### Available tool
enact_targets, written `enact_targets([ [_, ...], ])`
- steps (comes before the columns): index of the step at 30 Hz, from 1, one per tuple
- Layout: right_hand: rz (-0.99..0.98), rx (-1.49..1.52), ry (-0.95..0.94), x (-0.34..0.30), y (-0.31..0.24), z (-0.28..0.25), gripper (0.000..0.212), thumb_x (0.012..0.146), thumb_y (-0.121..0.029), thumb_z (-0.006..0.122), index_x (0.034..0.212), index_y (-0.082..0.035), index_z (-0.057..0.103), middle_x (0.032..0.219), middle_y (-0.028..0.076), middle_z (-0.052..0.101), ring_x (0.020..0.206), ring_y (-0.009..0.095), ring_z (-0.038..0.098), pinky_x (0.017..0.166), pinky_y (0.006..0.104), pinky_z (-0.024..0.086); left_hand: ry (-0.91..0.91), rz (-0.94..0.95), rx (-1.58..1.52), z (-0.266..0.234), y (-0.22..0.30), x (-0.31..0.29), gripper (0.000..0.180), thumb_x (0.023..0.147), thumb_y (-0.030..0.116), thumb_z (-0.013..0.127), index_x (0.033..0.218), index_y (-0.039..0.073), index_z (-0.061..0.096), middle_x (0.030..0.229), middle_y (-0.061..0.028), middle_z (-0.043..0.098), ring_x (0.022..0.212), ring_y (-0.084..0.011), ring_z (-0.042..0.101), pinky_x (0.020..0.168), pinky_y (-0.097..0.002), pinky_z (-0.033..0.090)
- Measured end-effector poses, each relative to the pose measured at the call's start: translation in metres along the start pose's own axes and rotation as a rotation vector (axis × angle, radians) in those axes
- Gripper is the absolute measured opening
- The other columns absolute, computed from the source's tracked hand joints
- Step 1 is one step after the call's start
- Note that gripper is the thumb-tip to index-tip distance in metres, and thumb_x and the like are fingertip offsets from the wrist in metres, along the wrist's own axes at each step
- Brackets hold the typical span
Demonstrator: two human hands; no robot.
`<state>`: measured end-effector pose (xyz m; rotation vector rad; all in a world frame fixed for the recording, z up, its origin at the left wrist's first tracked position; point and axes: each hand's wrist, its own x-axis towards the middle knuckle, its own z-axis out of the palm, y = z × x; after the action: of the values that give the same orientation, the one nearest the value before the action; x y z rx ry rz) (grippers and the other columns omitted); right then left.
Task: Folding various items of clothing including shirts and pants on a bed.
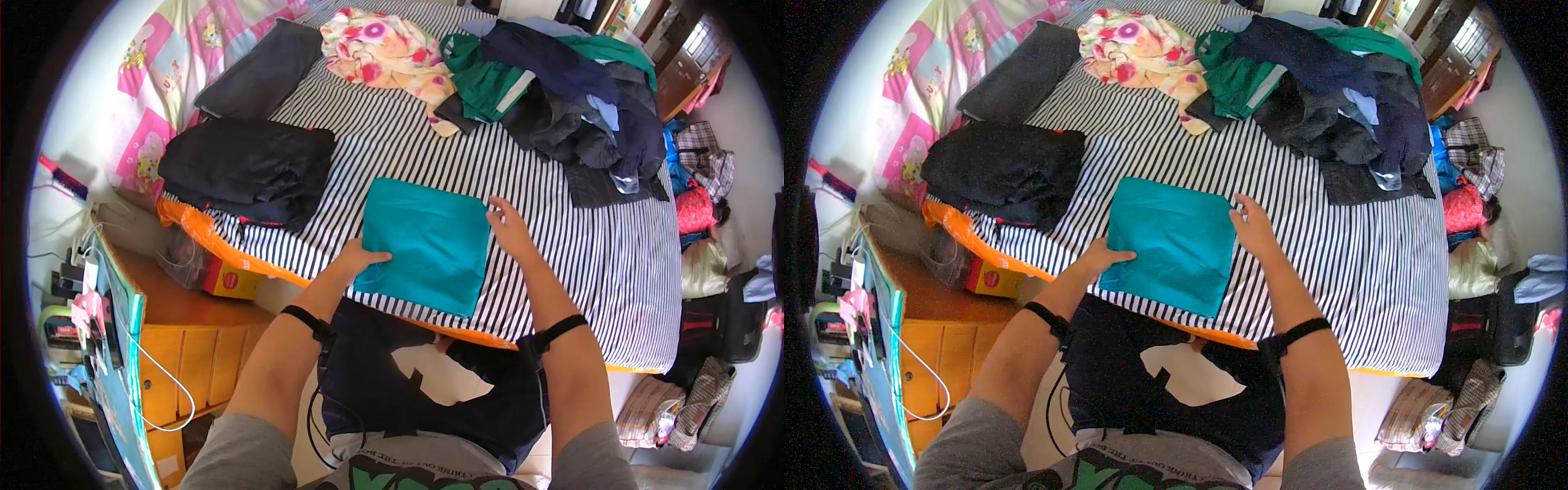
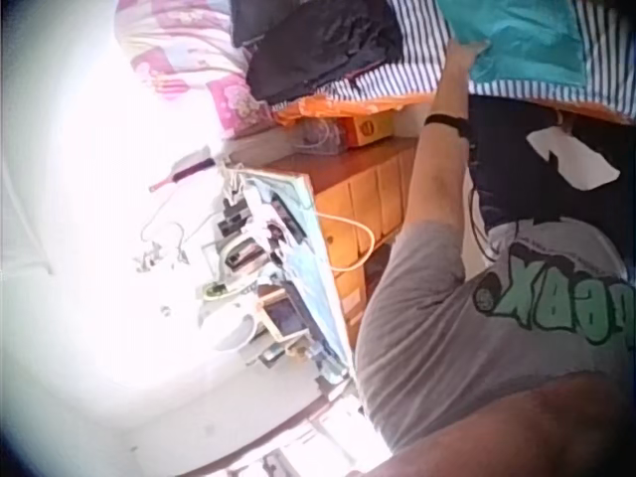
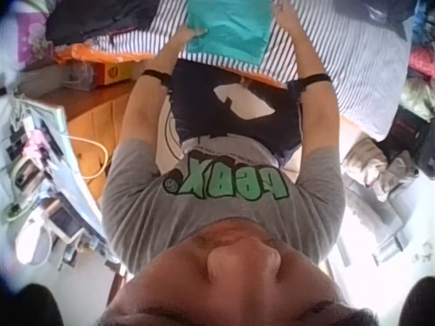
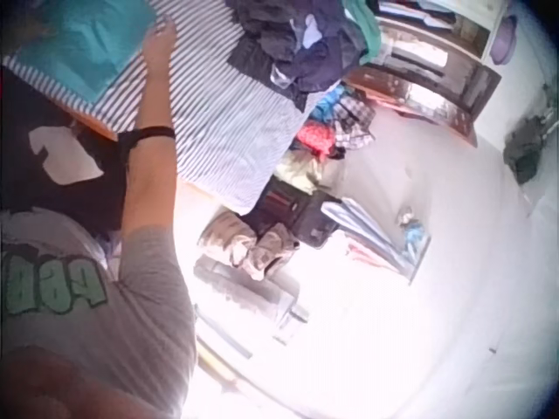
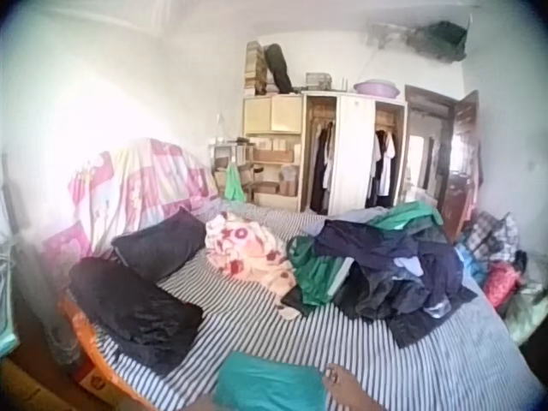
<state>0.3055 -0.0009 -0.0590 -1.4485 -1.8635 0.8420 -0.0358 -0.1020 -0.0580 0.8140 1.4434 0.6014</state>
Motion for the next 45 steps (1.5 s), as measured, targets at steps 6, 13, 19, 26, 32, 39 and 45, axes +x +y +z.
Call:
enact_targets([
  [6,0.255,0.153,-0.366,0.031,-0.012,0.000,0.046,0.086,-0.026,0.067,0.123,0.002,0.061,0.115,0.017,0.063,0.099,0.022,0.059,0.088,0.0324,0.046,-0.032,-0.022,-0.082,-0.014,-0.007,0.012,0.072,0.071,0.019,0.084,0.130,-0.007,0.051,0.127,-0.0196,0.059,0.118,-0.0315,0.056,0.103,-0.0423,0.041],
  [13,0.200,0.390,-0.466,0.044,-0.035,0.004,0.013,0.089,-0.017,0.063,0.090,-0.008,0.053,0.080,-0.002,0.056,0.074,0.008,0.049,0.068,0.0233,0.041,-0.040,-0.038,-0.091,-0.014,-0.005,0.014,0.070,0.071,0.018,0.084,0.127,-0.007,0.053,0.125,-0.0207,0.059,0.116,-0.0313,0.057,0.102,-0.0436,0.042],
  [19,0.169,0.075,-0.447,0.052,-0.009,0.006,0.016,0.092,-0.023,0.059,0.090,-0.011,0.049,0.078,0.001,0.051,0.073,0.011,0.046,0.067,0.0259,0.040,-0.019,-0.022,-0.079,-0.016,-0.014,0.023,0.066,0.069,0.017,0.085,0.123,-0.009,0.056,0.120,-0.0205,0.062,0.111,-0.0300,0.059,0.099,-0.0421,0.045],
  [26,0.158,0.077,-0.166,0.045,-0.015,0.001,0.034,0.083,-0.033,0.072,0.095,-0.007,0.054,0.081,0.011,0.063,0.076,0.020,0.060,0.068,0.0348,0.049,0.009,-0.030,-0.040,-0.021,-0.023,0.029,0.064,0.068,0.013,0.085,0.122,-0.009,0.057,0.117,-0.0206,0.063,0.109,-0.0304,0.061,0.097,-0.0419,0.047],
  [32,0.206,-0.200,0.052,0.033,0.026,0.003,0.029,0.082,-0.030,0.072,0.086,-0.004,0.059,0.073,0.011,0.063,0.070,0.024,0.062,0.065,0.0360,0.050,-0.043,-0.073,-0.052,-0.017,-0.013,0.021,0.061,0.072,0.013,0.082,0.121,-0.011,0.056,0.117,-0.0215,0.063,0.109,-0.0307,0.061,0.096,-0.0427,0.047],
  [39,-0.409,-0.495,0.037,-0.021,-0.048,0.036,0.051,0.085,-0.032,0.065,0.129,-0.010,0.051,0.139,0.025,0.041,0.130,0.038,0.039,0.105,0.0505,0.033,-0.007,-0.057,-0.016,-0.015,-0.004,0.007,0.052,0.079,0.019,0.078,0.115,-0.012,0.058,0.107,-0.0195,0.066,0.094,-0.0263,0.064,0.082,-0.0374,0.052],
  [45,-0.172,-0.705,-0.313,-0.088,-0.031,0.037,0.066,0.094,-0.048,0.048,0.150,-0.018,0.031,0.155,0.025,0.016,0.144,0.041,0.014,0.115,0.0536,0.016,0.004,-0.070,-0.003,-0.015,-0.014,0.021,0.036,0.081,0.023,0.077,0.101,-0.004,0.063,0.095,-0.0127,0.066,0.085,-0.0215,0.063,0.074,-0.0331,0.050],
])
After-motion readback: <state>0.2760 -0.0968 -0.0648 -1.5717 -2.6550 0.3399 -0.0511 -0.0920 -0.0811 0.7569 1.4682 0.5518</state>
